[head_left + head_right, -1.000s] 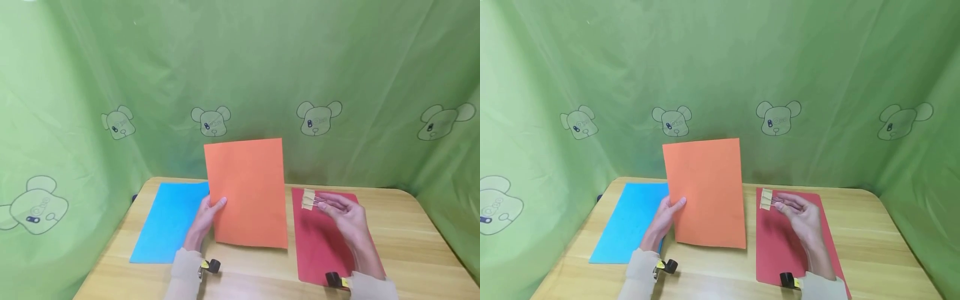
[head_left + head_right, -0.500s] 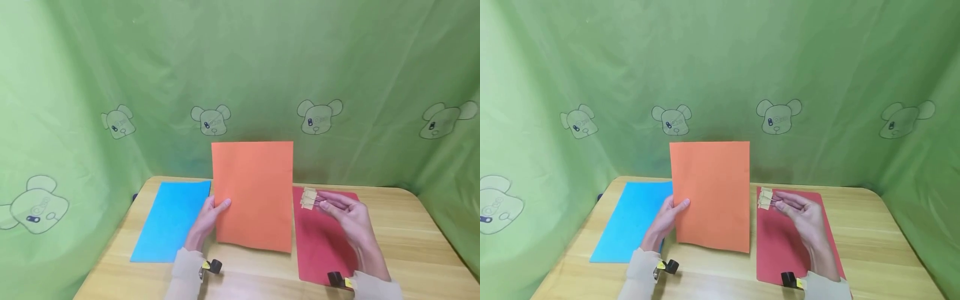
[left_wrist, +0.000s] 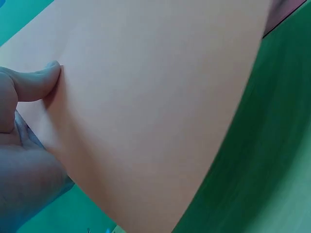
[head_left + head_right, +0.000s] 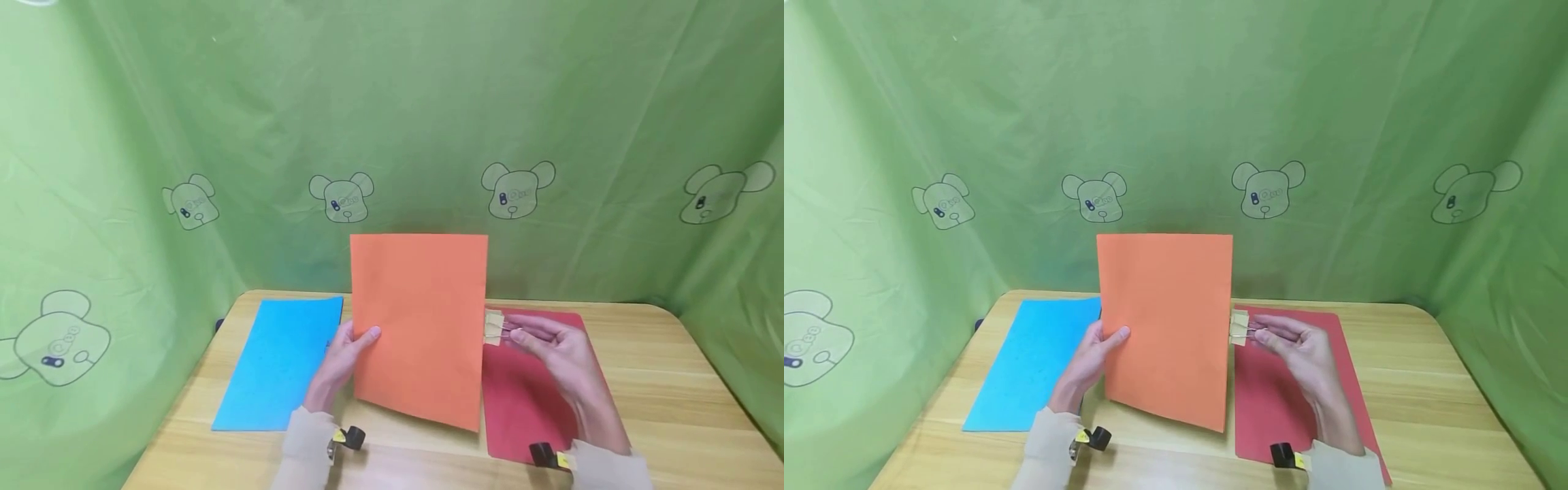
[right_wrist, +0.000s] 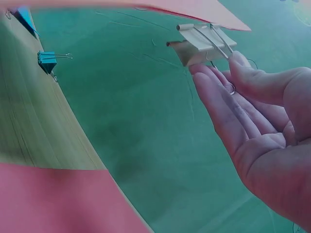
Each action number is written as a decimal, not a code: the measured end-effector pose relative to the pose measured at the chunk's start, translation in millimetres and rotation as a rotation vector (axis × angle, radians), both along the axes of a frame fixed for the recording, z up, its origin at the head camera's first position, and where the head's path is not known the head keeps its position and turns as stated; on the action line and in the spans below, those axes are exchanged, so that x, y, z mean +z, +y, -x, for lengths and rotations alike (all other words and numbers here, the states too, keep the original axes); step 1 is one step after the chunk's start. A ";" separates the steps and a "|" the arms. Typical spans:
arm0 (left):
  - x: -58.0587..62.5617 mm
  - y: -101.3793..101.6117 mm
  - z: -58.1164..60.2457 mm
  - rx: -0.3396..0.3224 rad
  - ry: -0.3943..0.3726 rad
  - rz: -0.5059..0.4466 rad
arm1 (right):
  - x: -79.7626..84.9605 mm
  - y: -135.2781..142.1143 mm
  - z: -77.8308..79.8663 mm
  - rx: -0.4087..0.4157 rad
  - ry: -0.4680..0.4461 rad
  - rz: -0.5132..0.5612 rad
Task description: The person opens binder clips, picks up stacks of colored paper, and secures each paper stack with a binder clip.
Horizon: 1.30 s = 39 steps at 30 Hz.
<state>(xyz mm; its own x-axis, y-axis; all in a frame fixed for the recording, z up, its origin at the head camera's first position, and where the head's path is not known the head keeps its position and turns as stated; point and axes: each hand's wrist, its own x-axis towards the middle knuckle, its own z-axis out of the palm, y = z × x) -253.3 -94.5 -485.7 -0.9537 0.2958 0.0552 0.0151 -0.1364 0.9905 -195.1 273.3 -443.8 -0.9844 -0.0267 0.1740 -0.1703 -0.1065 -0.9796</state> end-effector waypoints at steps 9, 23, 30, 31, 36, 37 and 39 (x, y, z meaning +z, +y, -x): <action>-0.6 0.1 0.1 0.036 0.014 0.031 | 1.2 0.2 -0.9 0.022 -0.011 0.009; 1.0 -0.3 0.3 0.060 0.035 0.074 | 1.8 -2.5 -0.6 0.045 -0.006 -0.017; 1.0 4.0 -1.1 0.047 0.029 0.077 | 1.2 -5.8 0.2 0.061 0.017 0.056; 0.9 4.9 -1.3 0.045 0.028 0.075 | 1.0 -6.2 0.4 0.060 0.016 0.049; 0.7 10.5 -2.6 0.040 0.049 0.082 | -0.3 -8.2 1.4 0.034 -0.014 -0.038; 0.4 11.5 -2.7 0.042 0.051 0.088 | -0.6 -8.4 1.3 0.028 -0.021 -0.053; 0.0 13.0 -3.1 0.044 0.052 0.097 | -0.8 -9.1 1.1 0.018 -0.039 -0.072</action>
<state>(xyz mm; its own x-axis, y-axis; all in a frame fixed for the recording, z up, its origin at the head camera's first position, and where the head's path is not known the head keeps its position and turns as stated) -250.3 -81.5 -485.6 -0.9625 0.2598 0.0781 0.0706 -0.0380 0.9968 -196.2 264.3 -444.6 -0.9896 -0.0553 0.1330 -0.1310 -0.0379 -0.9907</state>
